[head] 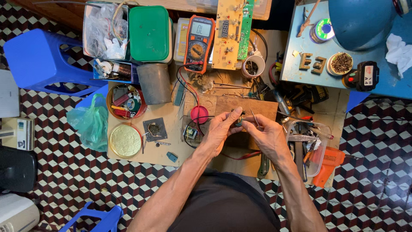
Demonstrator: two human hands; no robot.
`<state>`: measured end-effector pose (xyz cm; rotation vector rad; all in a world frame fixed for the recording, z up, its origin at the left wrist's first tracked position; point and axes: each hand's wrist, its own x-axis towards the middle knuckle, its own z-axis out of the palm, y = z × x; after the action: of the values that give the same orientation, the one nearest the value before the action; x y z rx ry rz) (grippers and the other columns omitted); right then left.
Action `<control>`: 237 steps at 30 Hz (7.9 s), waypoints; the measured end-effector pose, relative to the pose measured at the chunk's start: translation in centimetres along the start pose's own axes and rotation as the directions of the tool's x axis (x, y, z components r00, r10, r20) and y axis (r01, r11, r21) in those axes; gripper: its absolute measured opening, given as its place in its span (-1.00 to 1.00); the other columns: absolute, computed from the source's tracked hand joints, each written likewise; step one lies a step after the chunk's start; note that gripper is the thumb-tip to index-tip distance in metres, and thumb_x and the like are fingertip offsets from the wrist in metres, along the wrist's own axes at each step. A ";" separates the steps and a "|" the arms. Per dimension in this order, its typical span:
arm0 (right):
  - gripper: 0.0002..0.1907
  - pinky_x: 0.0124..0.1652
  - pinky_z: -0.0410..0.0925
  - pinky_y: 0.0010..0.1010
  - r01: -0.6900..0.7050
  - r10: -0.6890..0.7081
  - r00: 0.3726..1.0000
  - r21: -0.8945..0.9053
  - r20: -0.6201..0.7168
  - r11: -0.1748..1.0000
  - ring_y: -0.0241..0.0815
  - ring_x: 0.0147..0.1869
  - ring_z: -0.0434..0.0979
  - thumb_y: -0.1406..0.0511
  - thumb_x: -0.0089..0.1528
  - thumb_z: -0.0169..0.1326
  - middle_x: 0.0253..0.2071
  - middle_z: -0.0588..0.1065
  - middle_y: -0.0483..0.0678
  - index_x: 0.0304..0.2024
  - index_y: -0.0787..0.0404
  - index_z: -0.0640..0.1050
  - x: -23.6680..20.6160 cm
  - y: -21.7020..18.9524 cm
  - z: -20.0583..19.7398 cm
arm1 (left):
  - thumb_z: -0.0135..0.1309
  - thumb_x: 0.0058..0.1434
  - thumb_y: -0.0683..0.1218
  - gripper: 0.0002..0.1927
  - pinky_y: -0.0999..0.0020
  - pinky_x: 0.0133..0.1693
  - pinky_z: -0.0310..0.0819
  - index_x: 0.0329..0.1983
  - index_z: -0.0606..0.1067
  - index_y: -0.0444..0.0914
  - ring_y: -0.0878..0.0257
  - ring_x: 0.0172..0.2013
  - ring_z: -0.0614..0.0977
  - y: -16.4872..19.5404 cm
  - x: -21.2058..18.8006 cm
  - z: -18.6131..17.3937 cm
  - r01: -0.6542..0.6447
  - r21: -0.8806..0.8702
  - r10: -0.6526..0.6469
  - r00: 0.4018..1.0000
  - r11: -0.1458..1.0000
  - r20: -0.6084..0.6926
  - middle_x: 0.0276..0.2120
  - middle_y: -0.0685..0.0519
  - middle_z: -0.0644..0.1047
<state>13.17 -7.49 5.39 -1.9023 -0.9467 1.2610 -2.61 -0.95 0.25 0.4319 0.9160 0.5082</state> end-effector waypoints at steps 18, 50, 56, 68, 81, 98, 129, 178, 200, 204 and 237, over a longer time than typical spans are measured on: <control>-0.85 -0.43 0.32 -0.45 0.027 -0.045 0.992 -0.147 -0.119 0.989 -0.38 -0.46 0.41 0.30 0.29 0.14 -0.55 0.49 -0.09 -0.22 0.29 0.61 0.2 1.1 1.6 | 0.30 0.18 0.12 -0.55 0.40 -0.09 0.61 -0.13 0.51 -0.34 0.34 -0.20 0.61 -1.3 0.4 0.5 -0.069 0.052 0.073 0.994 0.996 -0.078 -0.24 0.08 0.55; -0.72 -0.20 0.40 -0.57 0.044 -0.038 0.998 0.144 -0.047 0.989 -0.42 -0.21 0.55 0.23 0.32 0.12 -0.30 0.63 -0.12 -0.07 0.30 0.65 1.0 2.6 1.1 | 0.24 0.24 0.15 -0.55 0.51 -0.20 0.61 -0.22 0.60 -0.38 0.37 -0.33 0.62 -0.3 0.8 -0.5 -0.065 0.164 0.074 0.996 0.984 -0.050 -0.34 0.09 0.58; -0.72 -0.21 0.37 -0.58 -0.026 0.029 0.999 0.113 -0.018 0.993 -0.41 -0.22 0.53 0.22 0.29 0.16 -0.30 0.61 -0.13 -0.08 0.30 0.65 1.0 2.6 0.8 | 0.22 0.22 0.17 -0.55 0.53 -0.19 0.58 -0.21 0.61 -0.34 0.36 -0.32 0.64 -0.4 0.8 -0.9 -0.040 0.176 0.045 0.999 0.984 -0.026 -0.34 0.09 0.59; -0.77 -0.34 0.33 -0.52 -0.014 0.015 1.000 0.027 -0.027 1.000 -0.42 -0.34 0.44 0.24 0.28 0.18 -0.43 0.54 -0.14 -0.22 0.33 0.65 1.5 1.6 0.8 | 0.32 0.13 0.12 -0.64 0.56 -0.26 0.50 -0.26 0.64 -0.27 0.45 -0.36 0.62 -0.2 0.2 -0.1 -0.059 0.347 0.110 0.985 0.936 -0.131 -0.38 0.15 0.64; -0.82 -0.30 0.39 -0.06 0.278 -0.387 0.914 -0.511 -0.120 0.813 0.19 -0.31 0.55 0.31 0.26 0.12 -0.33 0.49 0.21 -0.25 0.32 0.46 1.0 3.3 2.3 | 0.32 0.15 0.06 -0.66 0.56 -0.26 0.52 -0.16 0.65 -0.28 0.45 -0.33 0.63 -1.6 0.9 -0.2 -0.160 0.426 0.225 0.968 0.891 -0.108 -0.33 0.12 0.67; -0.57 -0.48 0.19 -0.60 -0.078 0.112 0.981 0.208 -0.157 0.975 -0.44 -0.47 0.27 0.15 0.43 -0.14 -0.45 0.42 -0.20 0.13 0.25 0.60 -2.4 0.8 0.6 | 0.26 0.22 0.10 -0.66 0.33 -0.02 0.64 -0.14 0.54 -0.24 0.30 -0.17 0.64 0.3 1.2 -1.4 -0.032 -0.174 0.036 0.999 0.984 0.022 -0.24 0.11 0.57; -0.43 -0.60 0.08 -0.67 -0.109 0.162 0.985 0.497 -0.063 0.861 -0.53 -0.61 0.24 0.29 0.32 0.08 -0.54 0.50 -0.14 0.39 0.25 0.39 -1.3 0.7 3.7 | 0.21 0.36 0.06 -0.66 0.38 -0.03 0.48 -0.02 0.48 -0.28 0.25 -0.12 0.55 -1.0 1.1 0.2 0.009 -0.447 0.043 0.993 0.895 0.106 -0.13 0.03 0.53; -0.57 -0.72 0.01 -0.64 -0.086 0.145 0.988 0.597 -0.052 0.797 -0.50 -0.71 0.20 0.31 0.34 0.04 -0.58 0.45 -0.12 0.25 0.28 0.43 -1.5 1.9 2.5 | 0.08 0.43 0.10 -0.59 0.47 -0.20 0.43 0.13 0.42 -0.28 0.31 -0.09 0.54 -2.7 -0.1 2.2 -0.059 -0.415 0.117 0.986 0.908 0.115 -0.10 0.06 0.50; -0.66 -0.75 -0.01 -0.62 -0.091 0.158 0.987 0.671 -0.040 0.736 -0.48 -0.76 0.16 0.30 0.36 0.02 -0.60 0.43 -0.11 0.15 0.29 0.39 -1.8 1.7 2.7 | 0.05 0.44 0.03 -0.50 0.33 0.18 0.42 0.31 0.35 -0.33 0.28 0.12 0.51 -2.1 -0.6 2.2 -0.155 -0.273 0.197 0.971 0.949 0.136 0.14 0.00 0.47; -0.66 -0.77 -0.03 -0.63 -0.120 0.168 0.986 0.699 -0.001 0.705 -0.49 -0.78 0.13 0.28 0.35 0.02 -0.62 0.42 -0.12 0.15 0.26 0.40 -1.8 1.2 2.3 | 0.04 0.40 0.05 -0.48 0.39 0.17 0.43 0.32 0.33 -0.30 0.34 0.12 0.51 -1.7 -0.6 2.1 -0.177 -0.122 0.193 0.973 0.977 0.127 0.19 0.03 0.46; -0.72 -0.53 0.25 -0.54 -0.040 0.136 0.964 0.379 -0.229 0.925 -0.43 -0.55 0.43 0.24 0.32 0.08 -0.59 0.48 -0.18 -0.03 0.30 0.54 -2.2 1.2 3.9 | 0.06 0.38 0.02 -0.53 0.37 0.11 0.47 0.24 0.40 -0.35 0.34 0.00 0.57 -0.3 -0.5 0.7 -0.096 0.027 0.090 0.983 0.995 0.160 0.03 0.04 0.56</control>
<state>9.12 -9.49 4.17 -1.7612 -0.4548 1.1223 -2.19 -1.57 0.75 0.5415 0.7543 0.5359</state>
